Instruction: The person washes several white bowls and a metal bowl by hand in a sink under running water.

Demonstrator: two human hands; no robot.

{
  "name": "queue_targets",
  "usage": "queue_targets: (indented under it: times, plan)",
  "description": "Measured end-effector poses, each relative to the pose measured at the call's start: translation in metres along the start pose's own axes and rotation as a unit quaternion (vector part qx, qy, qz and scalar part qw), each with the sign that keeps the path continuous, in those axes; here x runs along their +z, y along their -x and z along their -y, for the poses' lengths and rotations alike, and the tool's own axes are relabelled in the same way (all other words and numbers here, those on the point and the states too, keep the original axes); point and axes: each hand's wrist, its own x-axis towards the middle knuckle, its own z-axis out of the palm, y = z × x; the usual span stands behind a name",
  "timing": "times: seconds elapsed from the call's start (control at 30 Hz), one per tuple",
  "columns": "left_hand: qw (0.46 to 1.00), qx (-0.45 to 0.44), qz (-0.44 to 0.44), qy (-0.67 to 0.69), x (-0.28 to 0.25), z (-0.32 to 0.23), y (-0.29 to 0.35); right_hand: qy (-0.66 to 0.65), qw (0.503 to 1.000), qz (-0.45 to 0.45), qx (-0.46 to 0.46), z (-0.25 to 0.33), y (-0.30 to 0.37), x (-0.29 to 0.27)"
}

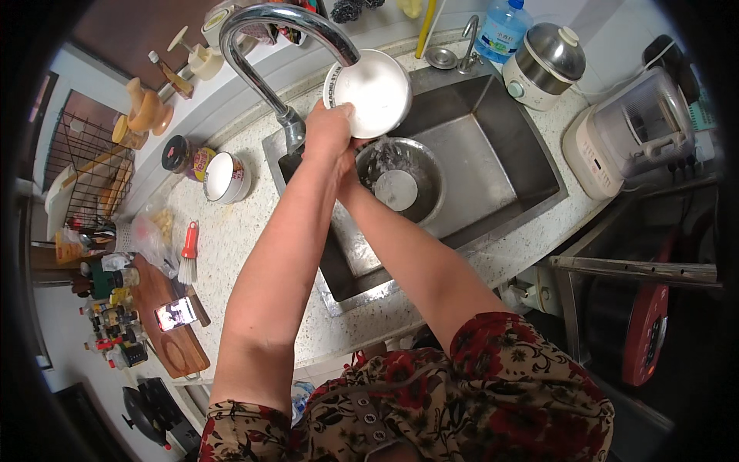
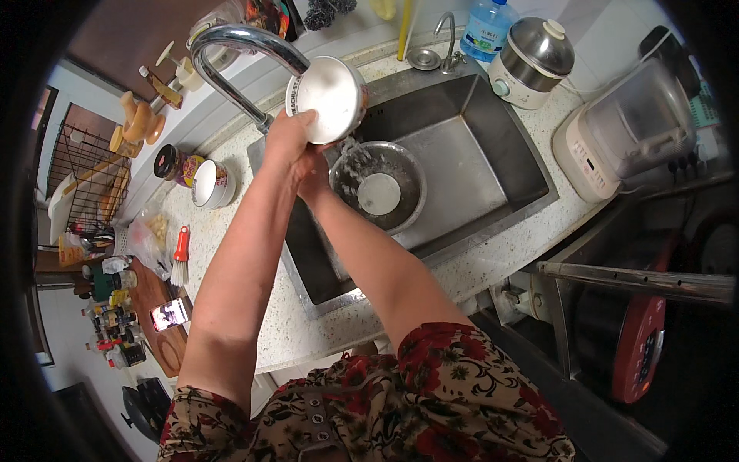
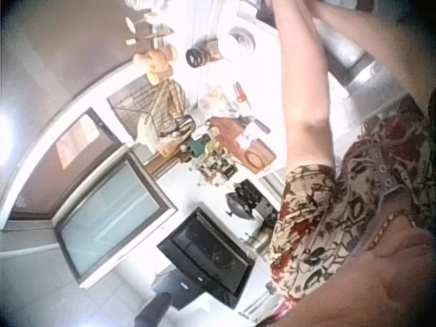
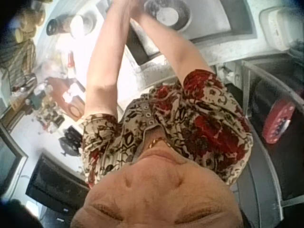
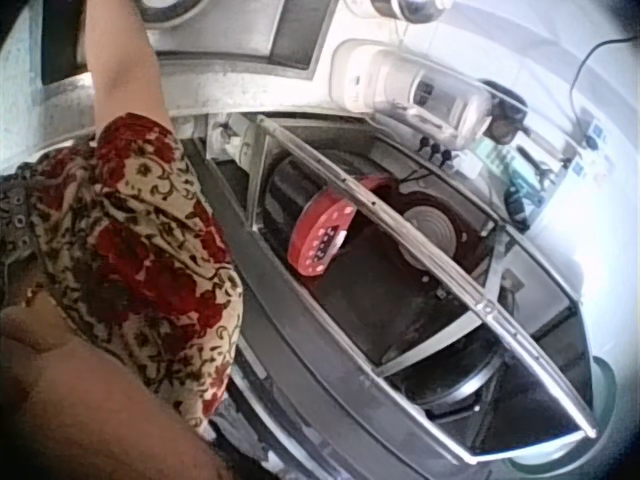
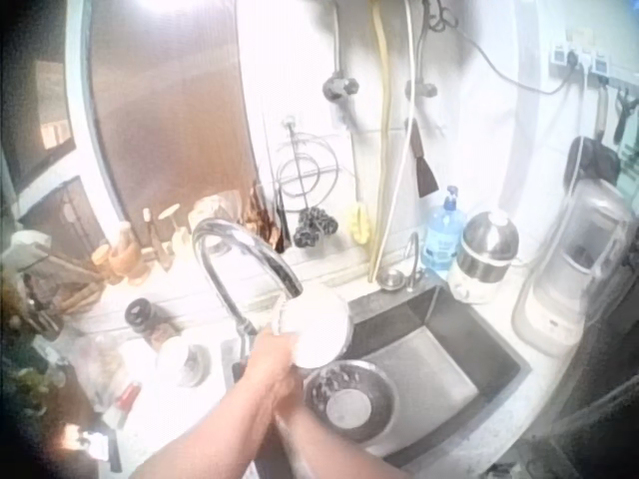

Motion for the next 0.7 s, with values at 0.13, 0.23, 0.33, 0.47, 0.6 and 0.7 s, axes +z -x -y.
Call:
queue_targets:
  times: [0.13,0.23,0.33,0.47,0.6,0.7]
  plan:
    - [0.992,-0.118,0.039,0.014,-0.030,-0.010,0.016,0.187,0.978,-0.056,0.070,0.042,0.007,-0.007]
    - [0.989,-0.122,0.059,-0.056,-0.020,-0.019,0.027,0.281,0.959,-0.001,0.022,0.007,0.015,-0.091]
    - [0.990,-0.079,0.032,-0.114,-0.065,-0.029,0.045,0.006,0.896,-0.014,0.443,0.077,0.009,-0.106]
    - [0.988,-0.069,-0.011,-0.136,-0.116,-0.039,0.052,0.574,0.788,0.093,0.201,0.037,0.043,-0.174]
    - [0.984,-0.034,-0.073,-0.158,-0.161,-0.053,0.060,0.518,0.805,0.082,0.278,0.016,0.060,-0.193]
    - [0.976,0.013,-0.139,-0.169,-0.203,-0.064,0.057,0.500,0.809,0.099,0.294,0.010,0.073,-0.185]
